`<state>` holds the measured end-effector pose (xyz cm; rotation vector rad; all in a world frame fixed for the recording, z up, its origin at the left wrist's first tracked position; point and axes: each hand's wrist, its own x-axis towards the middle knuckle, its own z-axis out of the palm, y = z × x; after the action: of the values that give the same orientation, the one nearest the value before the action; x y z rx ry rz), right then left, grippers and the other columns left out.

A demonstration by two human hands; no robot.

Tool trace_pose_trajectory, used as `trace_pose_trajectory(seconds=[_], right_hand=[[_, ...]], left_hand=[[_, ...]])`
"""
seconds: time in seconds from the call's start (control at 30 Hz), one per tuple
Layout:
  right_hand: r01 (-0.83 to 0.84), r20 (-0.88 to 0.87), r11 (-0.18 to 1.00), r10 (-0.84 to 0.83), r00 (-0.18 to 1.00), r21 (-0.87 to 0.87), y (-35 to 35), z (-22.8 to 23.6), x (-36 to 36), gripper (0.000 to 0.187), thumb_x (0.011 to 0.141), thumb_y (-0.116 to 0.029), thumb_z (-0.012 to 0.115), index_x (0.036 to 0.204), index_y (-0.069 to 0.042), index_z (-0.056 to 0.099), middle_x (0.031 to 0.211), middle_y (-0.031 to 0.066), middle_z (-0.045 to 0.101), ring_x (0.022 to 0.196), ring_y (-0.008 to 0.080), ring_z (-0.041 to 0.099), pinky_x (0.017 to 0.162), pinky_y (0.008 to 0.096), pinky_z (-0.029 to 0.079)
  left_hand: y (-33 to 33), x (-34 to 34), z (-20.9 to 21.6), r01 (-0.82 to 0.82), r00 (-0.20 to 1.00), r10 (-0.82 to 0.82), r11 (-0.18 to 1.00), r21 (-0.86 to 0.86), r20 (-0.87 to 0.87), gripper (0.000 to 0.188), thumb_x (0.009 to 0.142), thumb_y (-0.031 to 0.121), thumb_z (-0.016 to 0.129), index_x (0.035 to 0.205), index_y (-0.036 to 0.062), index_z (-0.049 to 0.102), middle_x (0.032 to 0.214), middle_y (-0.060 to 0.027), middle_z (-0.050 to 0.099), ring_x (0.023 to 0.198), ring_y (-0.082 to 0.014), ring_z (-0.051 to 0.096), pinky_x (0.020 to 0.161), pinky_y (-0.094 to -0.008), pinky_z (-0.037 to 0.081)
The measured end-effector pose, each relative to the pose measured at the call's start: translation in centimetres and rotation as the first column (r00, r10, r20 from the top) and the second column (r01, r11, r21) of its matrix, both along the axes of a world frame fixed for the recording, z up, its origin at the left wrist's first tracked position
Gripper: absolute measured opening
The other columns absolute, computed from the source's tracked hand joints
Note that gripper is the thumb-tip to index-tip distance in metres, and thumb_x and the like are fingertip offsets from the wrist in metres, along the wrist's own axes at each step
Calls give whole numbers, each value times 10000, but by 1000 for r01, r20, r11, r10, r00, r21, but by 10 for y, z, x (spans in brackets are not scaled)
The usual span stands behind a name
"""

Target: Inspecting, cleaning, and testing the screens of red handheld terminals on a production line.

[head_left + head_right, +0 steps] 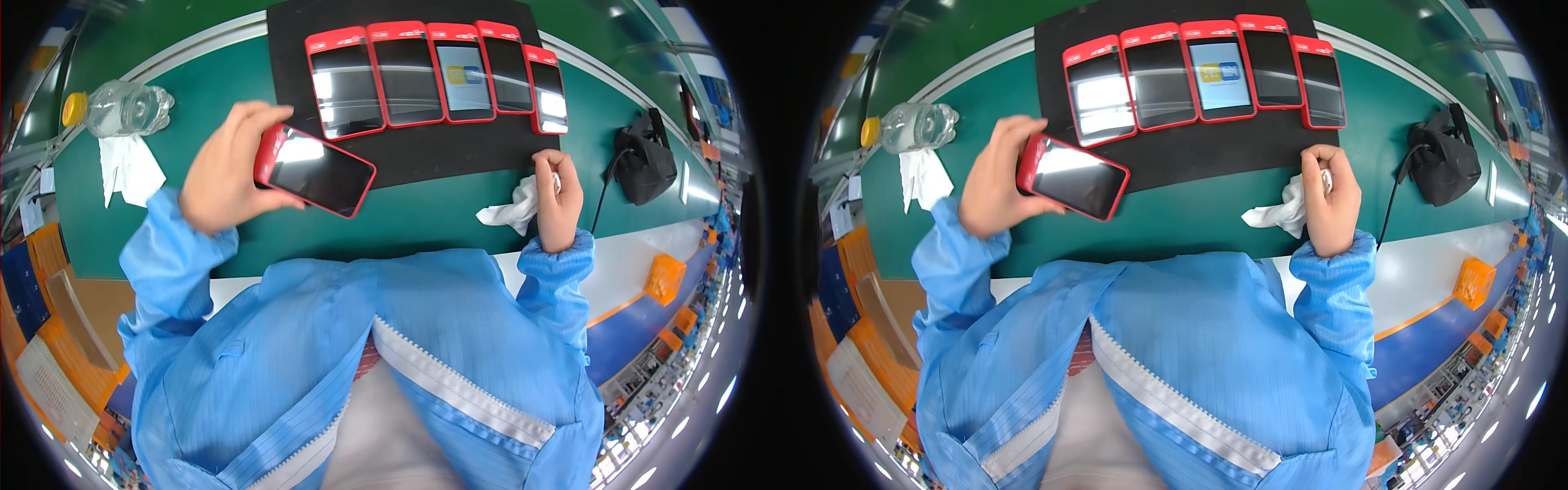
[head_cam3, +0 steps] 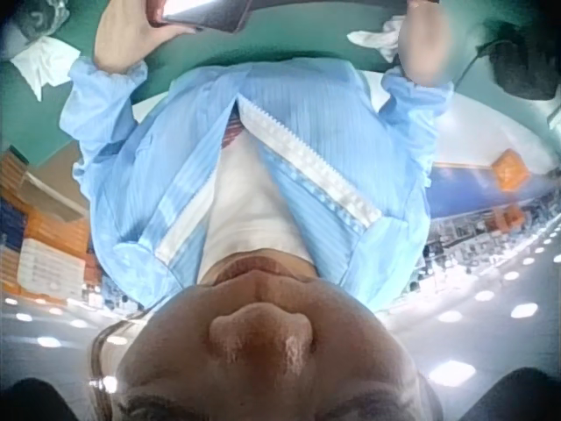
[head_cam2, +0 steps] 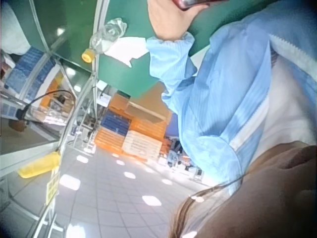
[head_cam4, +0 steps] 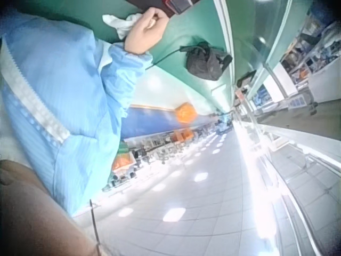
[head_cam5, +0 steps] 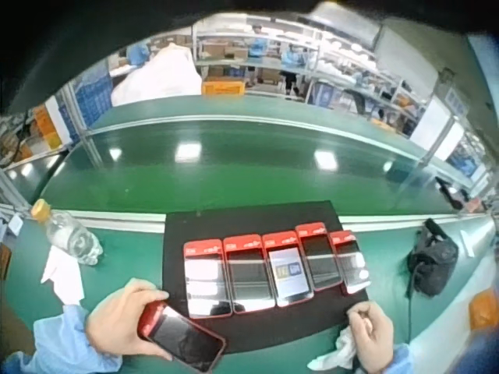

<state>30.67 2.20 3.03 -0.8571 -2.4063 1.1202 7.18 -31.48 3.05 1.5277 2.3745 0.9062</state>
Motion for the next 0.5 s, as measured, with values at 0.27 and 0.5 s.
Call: trace_pose_trajectory(seconds=[0.27, 0.5], right_hand=[[92, -1, 928, -98, 995, 360, 83, -34, -5, 308, 984, -201, 597, 1263, -85, 661, 1173, 117, 615, 1069, 228, 611, 857, 294, 500], [-66, -79, 997, 69, 994, 43, 87, -33, -15, 324, 1021, -112, 479, 1289, -15, 634, 1218, 113, 629, 1129, 195, 593, 984, 277, 435]], left_hand=[[49, 74, -12, -297, 950, 297, 955, 16, -97, 1007, 526, 383, 955, 1331, 37, 458, 1208, -194, 528, 1084, -375, 575, 915, -429, 500], [38, 61, -9, -221, 975, 221, 975, 6, 22, 1060, 531, 273, 962, 1406, 54, 407, 1377, -187, 447, 1201, -337, 514, 943, -384, 475]])
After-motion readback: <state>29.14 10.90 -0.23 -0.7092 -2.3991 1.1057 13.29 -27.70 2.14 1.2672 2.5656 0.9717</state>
